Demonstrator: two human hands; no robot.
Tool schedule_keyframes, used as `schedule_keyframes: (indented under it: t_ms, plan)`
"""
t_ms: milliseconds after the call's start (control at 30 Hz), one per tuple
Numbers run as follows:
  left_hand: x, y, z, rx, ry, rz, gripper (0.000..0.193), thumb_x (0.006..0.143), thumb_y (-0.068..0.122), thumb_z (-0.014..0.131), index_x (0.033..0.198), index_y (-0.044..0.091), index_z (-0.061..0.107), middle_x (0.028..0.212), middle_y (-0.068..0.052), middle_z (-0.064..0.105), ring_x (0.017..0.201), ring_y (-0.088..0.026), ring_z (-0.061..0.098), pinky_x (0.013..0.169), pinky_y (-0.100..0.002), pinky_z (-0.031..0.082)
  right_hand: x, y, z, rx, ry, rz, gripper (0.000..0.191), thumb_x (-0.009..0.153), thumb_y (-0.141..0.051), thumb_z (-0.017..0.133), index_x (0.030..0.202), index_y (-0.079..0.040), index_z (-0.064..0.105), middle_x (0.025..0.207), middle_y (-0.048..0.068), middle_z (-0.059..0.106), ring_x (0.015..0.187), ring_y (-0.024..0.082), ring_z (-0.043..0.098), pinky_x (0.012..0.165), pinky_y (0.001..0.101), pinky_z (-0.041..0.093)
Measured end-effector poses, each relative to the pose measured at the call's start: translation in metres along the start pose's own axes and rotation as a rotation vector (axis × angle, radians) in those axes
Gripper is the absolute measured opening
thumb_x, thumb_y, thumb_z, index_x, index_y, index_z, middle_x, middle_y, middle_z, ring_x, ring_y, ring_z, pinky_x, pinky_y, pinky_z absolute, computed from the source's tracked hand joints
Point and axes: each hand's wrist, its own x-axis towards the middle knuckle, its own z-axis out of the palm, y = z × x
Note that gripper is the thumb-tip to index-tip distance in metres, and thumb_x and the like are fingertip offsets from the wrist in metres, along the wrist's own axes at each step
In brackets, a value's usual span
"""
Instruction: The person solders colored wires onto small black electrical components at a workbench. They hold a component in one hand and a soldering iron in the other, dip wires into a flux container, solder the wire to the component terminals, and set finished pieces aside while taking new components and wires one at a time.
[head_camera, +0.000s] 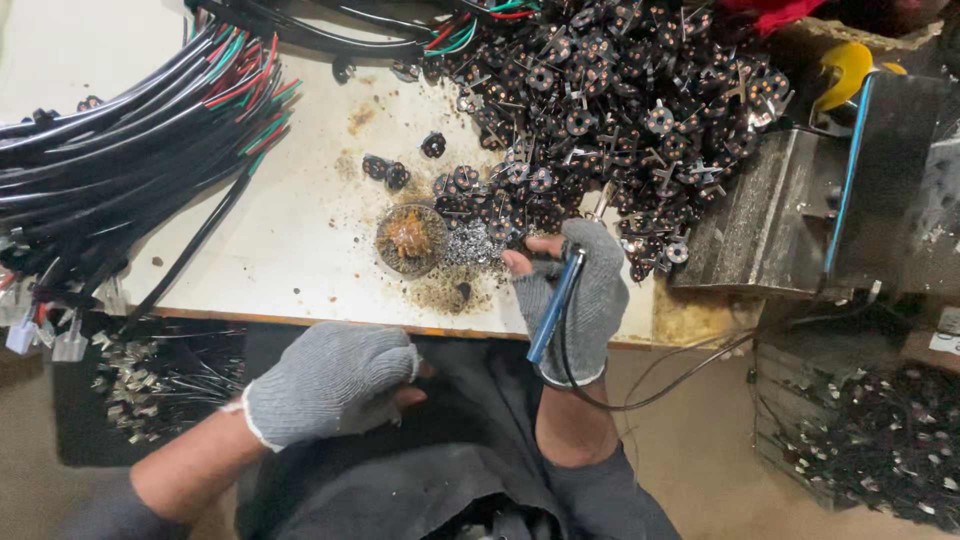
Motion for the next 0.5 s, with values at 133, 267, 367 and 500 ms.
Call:
schedule_keyframes:
  t_ms: [133,267,367,500]
  plan:
    - [0.013,-0.011,0.006,-0.04,0.245,0.058,0.028,0.077,0.037,0.08,0.092,0.015,0.071,0.077,-0.006,0.065,0.069,-0.031,0.068,0.055,-0.044,0.05,0.005,-0.003,0.011,0.006,0.028,0.018,0.057,0.085,-0.007,0.09,0.128,-0.004,0.052,0.097,0.011,0.075,0.087,0.016,0.075,0.076,0.028,0.062]
    - [0.017,-0.014,0.009,0.013,0.338,0.0,0.025,0.077,0.038,0.081,0.088,0.017,0.071,0.075,-0.006,0.065,0.066,-0.031,0.067,0.053,-0.044,0.05,0.007,-0.007,0.01,-0.002,0.036,-0.068,0.049,0.094,-0.005,0.084,0.129,-0.003,0.051,0.1,0.009,0.074,0.092,0.016,0.072,0.087,0.0327,0.059]
    - [0.016,-0.015,0.008,-0.006,0.347,0.01,0.021,0.078,0.034,0.079,0.092,0.019,0.073,0.075,-0.005,0.065,0.066,-0.03,0.067,0.053,-0.044,0.05,0.005,-0.011,0.002,-0.122,-0.046,-0.126,0.034,0.089,-0.005,0.085,0.111,-0.004,0.059,0.094,0.011,0.071,0.088,0.021,0.069,0.084,0.0356,0.055]
    - [0.017,-0.011,0.01,0.026,0.353,-0.034,0.02,0.077,0.035,0.08,0.087,0.019,0.072,0.075,-0.005,0.065,0.066,-0.03,0.067,0.053,-0.044,0.05,0.0,-0.014,-0.01,-0.084,-0.231,-0.078,0.018,0.086,-0.006,0.084,0.095,-0.005,0.068,0.088,0.01,0.071,0.081,0.022,0.071,0.076,0.0324,0.055]
